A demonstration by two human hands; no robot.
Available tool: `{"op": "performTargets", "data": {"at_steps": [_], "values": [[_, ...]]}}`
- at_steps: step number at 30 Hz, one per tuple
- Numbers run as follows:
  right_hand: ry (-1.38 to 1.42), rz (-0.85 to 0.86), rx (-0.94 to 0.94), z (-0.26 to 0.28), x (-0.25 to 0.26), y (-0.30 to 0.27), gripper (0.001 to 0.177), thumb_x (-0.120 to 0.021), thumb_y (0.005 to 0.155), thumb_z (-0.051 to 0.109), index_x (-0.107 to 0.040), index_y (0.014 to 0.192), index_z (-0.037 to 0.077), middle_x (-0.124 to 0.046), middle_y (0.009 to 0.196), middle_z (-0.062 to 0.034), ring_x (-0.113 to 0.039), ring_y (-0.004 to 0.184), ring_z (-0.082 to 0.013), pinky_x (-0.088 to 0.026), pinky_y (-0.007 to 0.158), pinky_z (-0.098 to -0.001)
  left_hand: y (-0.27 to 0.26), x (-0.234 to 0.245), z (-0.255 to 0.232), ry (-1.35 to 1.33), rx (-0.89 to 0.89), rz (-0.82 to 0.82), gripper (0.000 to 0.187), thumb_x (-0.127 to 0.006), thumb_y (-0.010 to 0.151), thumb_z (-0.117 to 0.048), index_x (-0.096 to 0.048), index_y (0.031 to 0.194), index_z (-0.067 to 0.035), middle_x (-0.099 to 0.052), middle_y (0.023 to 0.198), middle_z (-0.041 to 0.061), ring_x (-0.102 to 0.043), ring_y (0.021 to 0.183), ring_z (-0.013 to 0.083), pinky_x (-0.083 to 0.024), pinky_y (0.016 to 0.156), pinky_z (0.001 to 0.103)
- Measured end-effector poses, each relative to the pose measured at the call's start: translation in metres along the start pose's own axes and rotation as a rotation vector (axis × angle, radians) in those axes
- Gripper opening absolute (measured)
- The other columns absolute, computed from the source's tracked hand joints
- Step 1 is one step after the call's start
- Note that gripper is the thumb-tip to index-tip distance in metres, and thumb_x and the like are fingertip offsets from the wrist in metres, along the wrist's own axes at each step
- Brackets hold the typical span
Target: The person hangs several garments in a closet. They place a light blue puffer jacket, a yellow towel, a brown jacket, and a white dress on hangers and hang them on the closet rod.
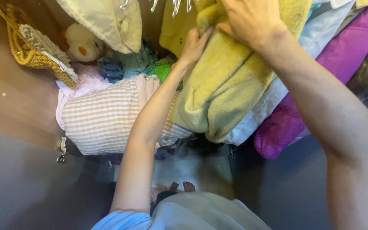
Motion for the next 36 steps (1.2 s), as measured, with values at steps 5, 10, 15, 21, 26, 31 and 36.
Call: {"op": "performTargets", "data": {"at_steps": [5, 10, 15, 21, 26, 31, 36], "values": [[-0.074, -0.171, 0.280, 0.015, 0.006, -0.028, 0.073, -0.066, 0.094, 0.064, -0.059, 0.144, 0.012, -0.052, 0.144, -0.0194, -0.042, 0.140, -0.0369, -0.033, 0.111, -0.0581, 0.082, 0.026, 0.014, 0.084, -0.034, -0.282, 0.051, -0.067, 0.101, -0.046, -0.058, 0.094, 0.004, -0.055, 0.090, 0.015, -0.050, 0.086, 0.0249, -0.044, 0.075, 0.041], [-0.390, -0.647, 0.256, 0.010, -0.055, -0.094, 0.076, -0.076, 0.088, 0.064, -0.056, 0.148, 0.023, -0.043, 0.161, -0.0096, -0.038, 0.152, -0.0256, -0.026, 0.122, -0.0528, 0.091, 0.030, -0.016, 0.016, -0.015, -0.243, 0.052, -0.064, 0.101, -0.046, -0.061, 0.112, 0.004, -0.064, 0.108, 0.019, -0.059, 0.102, 0.0287, -0.048, 0.089, 0.042], [0.434, -0.979, -0.194, -0.005, -0.139, -0.177, 0.098, -0.099, 0.083, 0.032, -0.037, 0.155, 0.008, -0.039, 0.154, -0.0204, -0.042, 0.144, -0.0309, -0.042, 0.117, -0.0451, 0.056, 0.024, -0.026, -0.057, 0.007, -0.159, 0.059, -0.061, 0.101, -0.047, -0.063, 0.130, 0.004, -0.073, 0.125, 0.023, -0.068, 0.117, 0.0326, -0.053, 0.102, 0.043], [0.729, -0.604, -0.315, -0.015, -0.200, -0.189, 0.037, -0.075, 0.097, 0.012, -0.062, 0.130, 0.003, -0.066, 0.115, -0.0188, -0.065, 0.106, -0.0336, -0.053, 0.093, -0.0423, -0.056, 0.020, -0.006, -0.272, 0.206, 0.618, 0.076, -0.078, 0.089, -0.037, -0.050, 0.148, 0.002, -0.060, 0.145, 0.014, -0.057, 0.130, 0.0224, -0.045, 0.109, 0.038], [0.978, -1.017, -0.300, -0.074, -0.146, -0.240, 0.011, -0.058, 0.113, 0.006, -0.052, 0.118, -0.002, -0.061, 0.108, -0.0061, -0.058, 0.104, -0.0162, -0.050, 0.096, -0.0330, -0.067, 0.042, 0.001, -0.089, 0.101, 0.624, 0.055, -0.078, 0.092, -0.022, -0.059, 0.138, 0.001, -0.069, 0.132, 0.012, -0.064, 0.117, 0.0170, -0.051, 0.102, 0.035], [0.939, -1.328, -0.288, -0.091, -0.105, -0.292, 0.027, -0.069, 0.105, 0.003, -0.043, 0.101, 0.003, -0.051, 0.088, -0.0006, -0.053, 0.071, -0.0138, -0.046, 0.061, -0.0272, 0.002, 0.069, 0.018, -0.124, -0.015, -0.076, 0.030, -0.065, 0.095, -0.021, -0.075, 0.116, -0.002, -0.080, 0.104, 0.011, -0.072, 0.093, 0.0168, -0.058, 0.083, 0.038], [0.500, -0.517, 0.048, -0.015, -0.127, -0.258, 0.055, -0.096, 0.071, 0.033, -0.048, 0.072, 0.005, -0.047, 0.056, -0.0095, -0.047, 0.047, -0.0222, -0.042, 0.047, -0.0379, 0.005, 0.011, 0.032, 0.274, 0.151, 0.003, 0.036, -0.075, 0.087, -0.032, -0.068, 0.102, 0.000, -0.071, 0.094, 0.020, -0.066, 0.087, 0.0314, -0.053, 0.079, 0.043]]}}
Point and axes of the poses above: each hand's wrist, its own y-axis towards the middle knuckle, its own x-axis out of the back of the hand, z = x × y, the point moved 6 cm from there along y, towards the middle knuckle
